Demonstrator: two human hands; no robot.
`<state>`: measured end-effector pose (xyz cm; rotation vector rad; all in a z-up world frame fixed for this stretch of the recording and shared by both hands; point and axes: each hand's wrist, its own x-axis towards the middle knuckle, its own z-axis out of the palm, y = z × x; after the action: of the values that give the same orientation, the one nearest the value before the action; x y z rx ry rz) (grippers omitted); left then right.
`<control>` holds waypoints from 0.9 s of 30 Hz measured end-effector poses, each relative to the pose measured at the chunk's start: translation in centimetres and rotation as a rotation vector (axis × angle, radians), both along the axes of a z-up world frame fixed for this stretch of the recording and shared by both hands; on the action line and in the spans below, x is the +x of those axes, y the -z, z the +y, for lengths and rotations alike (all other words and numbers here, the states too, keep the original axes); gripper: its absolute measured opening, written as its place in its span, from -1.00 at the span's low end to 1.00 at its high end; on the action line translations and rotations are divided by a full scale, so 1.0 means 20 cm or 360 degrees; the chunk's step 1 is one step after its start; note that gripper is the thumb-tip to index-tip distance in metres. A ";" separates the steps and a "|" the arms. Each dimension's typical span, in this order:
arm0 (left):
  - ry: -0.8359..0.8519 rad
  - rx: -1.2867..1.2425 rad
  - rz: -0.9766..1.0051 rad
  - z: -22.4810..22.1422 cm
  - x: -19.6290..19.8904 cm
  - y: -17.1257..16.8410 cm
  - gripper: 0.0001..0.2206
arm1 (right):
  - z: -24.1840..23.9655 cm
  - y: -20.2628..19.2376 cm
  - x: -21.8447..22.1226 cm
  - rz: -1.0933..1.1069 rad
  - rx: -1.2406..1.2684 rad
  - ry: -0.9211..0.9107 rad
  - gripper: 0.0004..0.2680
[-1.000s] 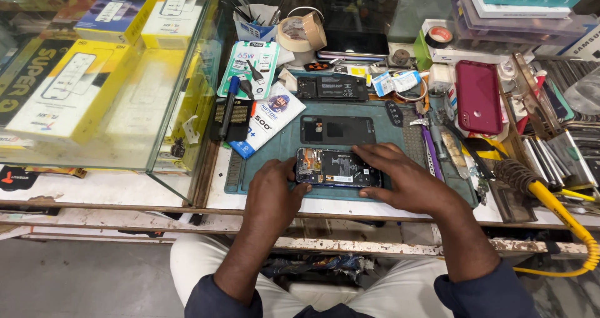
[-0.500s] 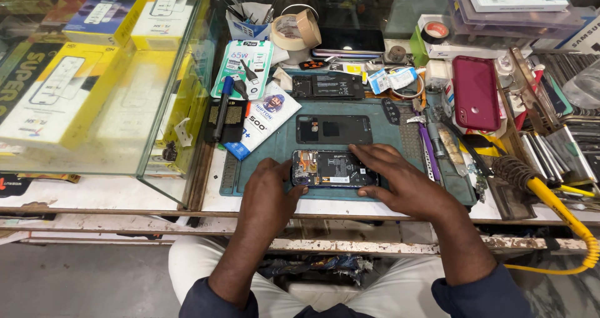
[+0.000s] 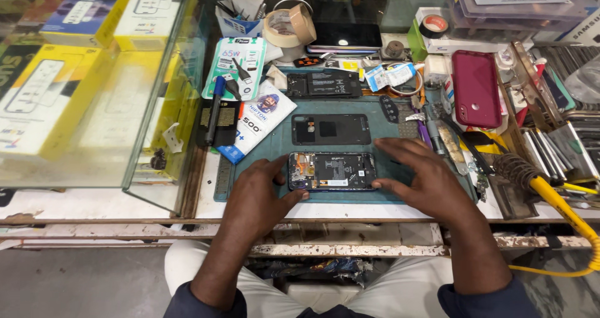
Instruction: The person reassembles a disassembled smartphone on a workbench, aligning the frame and pressing the edges to close the device. They repeatedly open and close the phone to check fit, then use tweezers to adjust internal components and connectors.
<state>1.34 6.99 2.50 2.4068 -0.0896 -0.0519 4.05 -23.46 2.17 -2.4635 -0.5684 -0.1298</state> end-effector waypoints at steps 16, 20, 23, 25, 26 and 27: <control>0.0049 0.0088 0.0160 0.00 0.07 0.00 -0.13 | -0.04 0.03 -0.01 -0.0125 -0.0076 0.0104 -0.65; 0.0039 0.0096 0.0112 -0.01 0.07 0.01 -0.14 | -0.06 0.03 0.01 -0.0282 -0.0140 0.0234 -0.87; 0.0035 0.0125 0.0140 -0.01 0.07 0.01 -0.11 | -0.07 0.01 0.03 -0.0301 -0.0213 0.0229 -0.91; 0.0028 0.0139 0.0163 -0.01 0.07 0.01 -0.09 | -0.07 0.00 0.03 -0.0288 -0.0256 0.0232 -0.92; 0.0025 0.0139 0.0171 -0.01 0.07 0.01 -0.10 | -0.06 0.00 0.03 -0.0276 -0.0275 0.0237 -0.92; 0.0022 0.0139 0.0179 -0.01 0.07 0.01 -0.10 | -0.06 0.00 0.03 -0.0265 -0.0294 0.0243 -0.92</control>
<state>2.79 6.75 2.28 2.4849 -0.0532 -0.2012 4.64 -24.64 2.23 -2.6927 -0.4797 -0.3608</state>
